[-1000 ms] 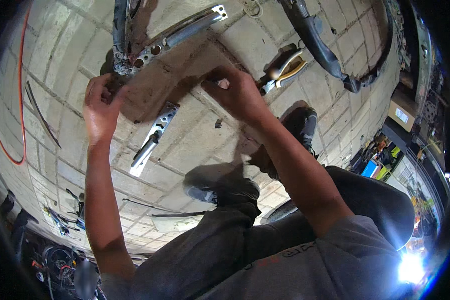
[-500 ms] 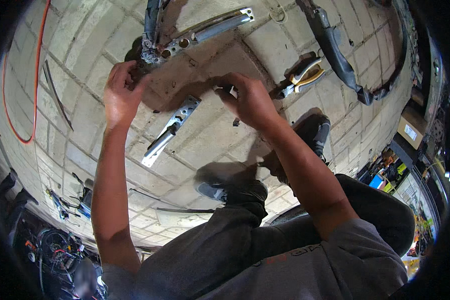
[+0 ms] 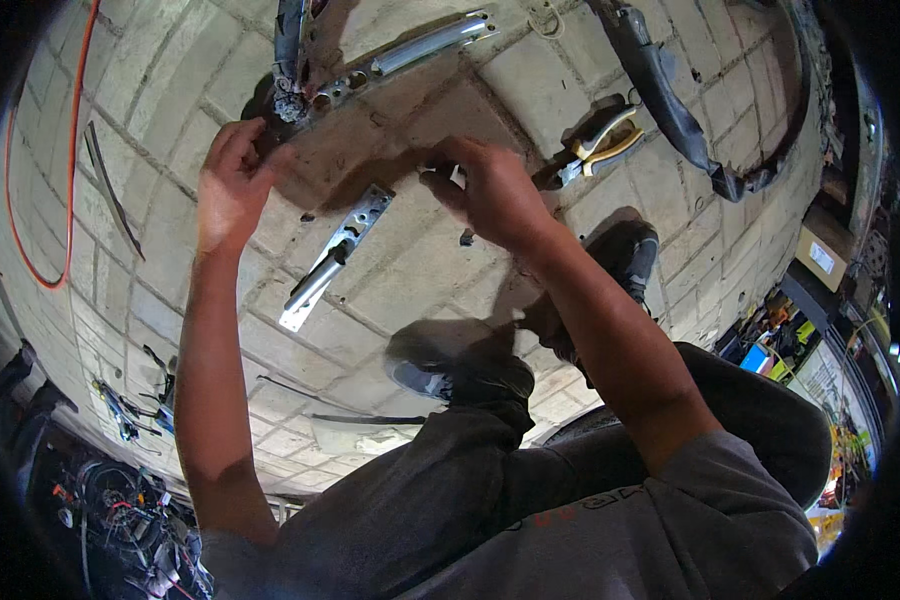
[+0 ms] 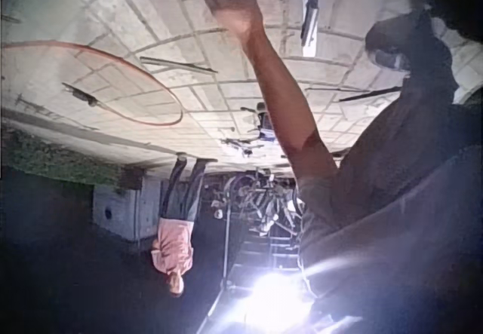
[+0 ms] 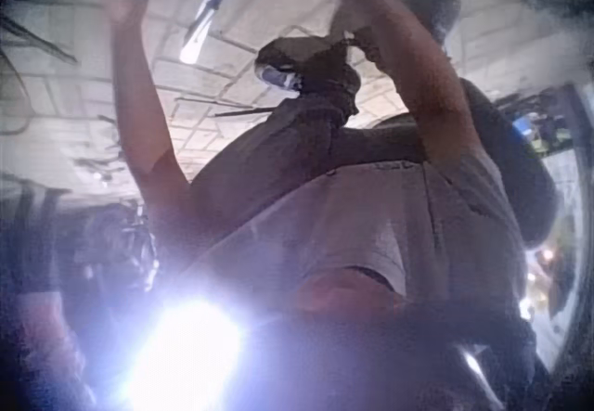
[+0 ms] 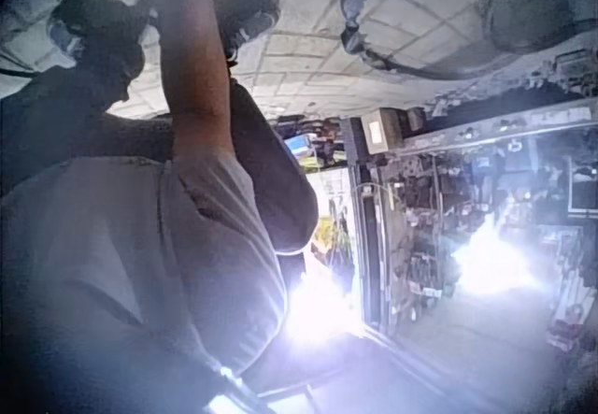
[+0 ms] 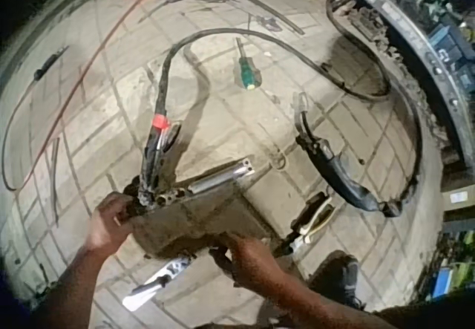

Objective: The person sits on a tiled floor and uses a welding torch to join metal parts. They repeatedly position the parts, weld them, and use pliers to adjust the assembly.

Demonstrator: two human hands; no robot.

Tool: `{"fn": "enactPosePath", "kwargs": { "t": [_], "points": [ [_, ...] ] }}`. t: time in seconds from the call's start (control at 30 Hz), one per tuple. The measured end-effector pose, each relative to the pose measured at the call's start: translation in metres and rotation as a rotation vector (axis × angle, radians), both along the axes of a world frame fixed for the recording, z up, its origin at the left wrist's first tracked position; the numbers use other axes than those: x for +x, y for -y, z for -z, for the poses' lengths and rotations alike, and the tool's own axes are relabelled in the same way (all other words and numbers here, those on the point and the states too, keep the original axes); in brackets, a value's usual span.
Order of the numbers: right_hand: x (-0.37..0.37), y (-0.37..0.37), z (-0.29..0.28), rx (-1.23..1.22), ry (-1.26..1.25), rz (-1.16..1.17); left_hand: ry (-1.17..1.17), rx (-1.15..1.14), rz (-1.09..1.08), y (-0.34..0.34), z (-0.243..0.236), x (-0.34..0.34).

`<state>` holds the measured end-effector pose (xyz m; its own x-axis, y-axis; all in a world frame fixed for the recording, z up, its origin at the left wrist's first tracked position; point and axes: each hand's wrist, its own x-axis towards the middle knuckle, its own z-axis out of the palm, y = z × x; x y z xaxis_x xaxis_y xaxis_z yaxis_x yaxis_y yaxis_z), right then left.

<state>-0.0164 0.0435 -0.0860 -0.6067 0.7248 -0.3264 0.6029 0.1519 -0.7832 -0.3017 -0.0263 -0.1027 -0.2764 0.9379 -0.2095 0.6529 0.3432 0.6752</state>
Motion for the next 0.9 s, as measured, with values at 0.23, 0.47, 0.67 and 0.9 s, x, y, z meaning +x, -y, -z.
{"fn": "enactPosePath", "kwargs": {
  "t": [0.23, 0.47, 0.67, 0.9],
  "points": [
    [-0.002, 0.003, 0.001, 0.03, -0.014, -0.008, -0.035, -0.002, 0.017, 0.0, 0.001, 0.0],
    [-0.008, -0.034, 0.008, 0.525, 0.016, 0.014, -0.017, 0.04, 0.001, 0.001, 0.002, 0.001],
    [-0.034, -0.099, 0.029, 0.921, 0.007, -0.274, -0.051, 0.023, -0.005, 0.0, 0.003, 0.002],
    [-0.047, -0.125, 0.038, 0.762, -0.034, -0.531, -0.062, 0.041, -0.007, 0.002, 0.007, 0.0]
  ]
}}
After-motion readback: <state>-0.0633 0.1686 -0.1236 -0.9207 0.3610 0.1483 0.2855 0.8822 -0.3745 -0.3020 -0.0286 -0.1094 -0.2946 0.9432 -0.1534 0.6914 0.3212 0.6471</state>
